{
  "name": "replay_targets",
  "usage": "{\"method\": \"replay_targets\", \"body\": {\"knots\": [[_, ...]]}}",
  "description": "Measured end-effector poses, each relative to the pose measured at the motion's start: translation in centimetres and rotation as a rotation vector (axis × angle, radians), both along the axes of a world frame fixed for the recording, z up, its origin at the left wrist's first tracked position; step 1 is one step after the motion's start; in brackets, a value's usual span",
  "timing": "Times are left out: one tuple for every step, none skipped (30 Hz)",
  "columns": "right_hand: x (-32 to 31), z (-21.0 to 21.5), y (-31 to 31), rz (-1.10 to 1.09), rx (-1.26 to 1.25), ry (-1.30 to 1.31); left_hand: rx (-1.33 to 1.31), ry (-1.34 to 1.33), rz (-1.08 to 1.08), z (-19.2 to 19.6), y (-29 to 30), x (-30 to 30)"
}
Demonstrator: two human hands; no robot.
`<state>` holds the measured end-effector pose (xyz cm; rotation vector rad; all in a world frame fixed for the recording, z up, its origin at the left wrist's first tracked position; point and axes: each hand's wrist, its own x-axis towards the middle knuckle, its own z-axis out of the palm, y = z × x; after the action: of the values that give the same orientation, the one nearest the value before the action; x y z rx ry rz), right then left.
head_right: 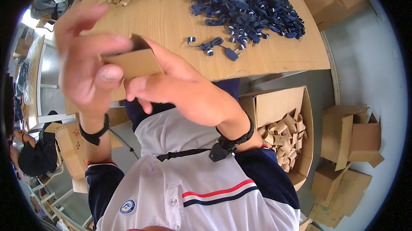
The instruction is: Assembling blue electronic components and inserting them into cardboard tubes.
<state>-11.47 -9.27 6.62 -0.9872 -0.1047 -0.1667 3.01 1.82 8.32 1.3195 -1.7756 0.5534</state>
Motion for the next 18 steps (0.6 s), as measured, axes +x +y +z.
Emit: {"method": "replay_targets", "body": {"knots": [[-0.5, 0.4, -0.1, 0.050, -0.067, 0.083, 0.016, 0.117, 0.019, 0.4, 0.0, 0.4], [-0.7, 0.5, -0.2, 0.099, -0.138, 0.165, 0.016, 0.120, 0.022, 0.5, 0.1, 1.0], [-0.3, -0.2, -0.2, 0.033, -0.202, 0.102, 0.151, 0.091, -0.066, 0.5, 0.3, 1.7], [-0.2, -0.3, -0.1, 0.037, -0.201, 0.105, 0.286, 0.061, -0.155, 0.4, 0.5, 2.0], [-0.2, -0.5, 0.0, -0.009, -0.225, 0.099, 0.336, 0.076, -0.142, 0.0, 0.7, 1.9], [-0.3, -0.7, 0.2, -0.054, -0.249, 0.092, 0.339, 0.085, -0.140, -0.4, 0.7, 1.8], [-0.4, -0.9, 0.4, -0.048, -0.246, 0.099, 0.383, 0.183, -0.222, -0.8, 0.7, 1.9], [-0.2, -0.9, 0.6, -0.101, -0.271, 0.108, 0.427, 0.283, -0.308, -1.2, 0.6, 2.0], [-0.1, -0.9, 0.7, -0.153, -0.296, 0.116, 0.430, 0.292, -0.307, -1.5, 0.6, 1.5], [0.2, -0.9, 0.7, -0.149, -0.292, 0.125, 0.365, 0.451, -0.211, -1.8, 0.6, 0.5], [0.5, -0.7, 0.5, -0.248, -0.409, 0.141, 0.296, 0.601, -0.111, -2.1, 0.7, 0.0], [0.8, -0.7, 0.4, -0.347, -0.526, 0.158, 0.297, 0.603, -0.108, -2.4, 0.7, 0.0], [0.9, -1.0, 0.2, -0.389, -0.629, 0.142, 0.280, 0.713, -0.117, -2.8, 0.8, 0.1], [1.2, -1.7, 0.2, -0.386, -0.629, 0.146, 0.261, 0.825, -0.127, -3.2, 0.8, 0.0], [1.6, -2.6, 0.2, -0.559, -0.848, 0.024, 0.261, 0.830, -0.127, -3.5, 0.7, -0.2], [1.8, -3.1, 0.2, -0.730, -1.065, -0.104, 0.243, 0.923, -0.126, -3.8, 0.4, -0.5], [1.8, -3.0, 0.2, -0.723, -1.064, -0.102, 0.223, 1.016, -0.122, -3.9, 0.1, -0.7], [1.8, -2.7, 0.1, -0.733, -1.139, -0.130, 0.222, 1.022, -0.119, -3.8, 0.1, -1.1]]}}
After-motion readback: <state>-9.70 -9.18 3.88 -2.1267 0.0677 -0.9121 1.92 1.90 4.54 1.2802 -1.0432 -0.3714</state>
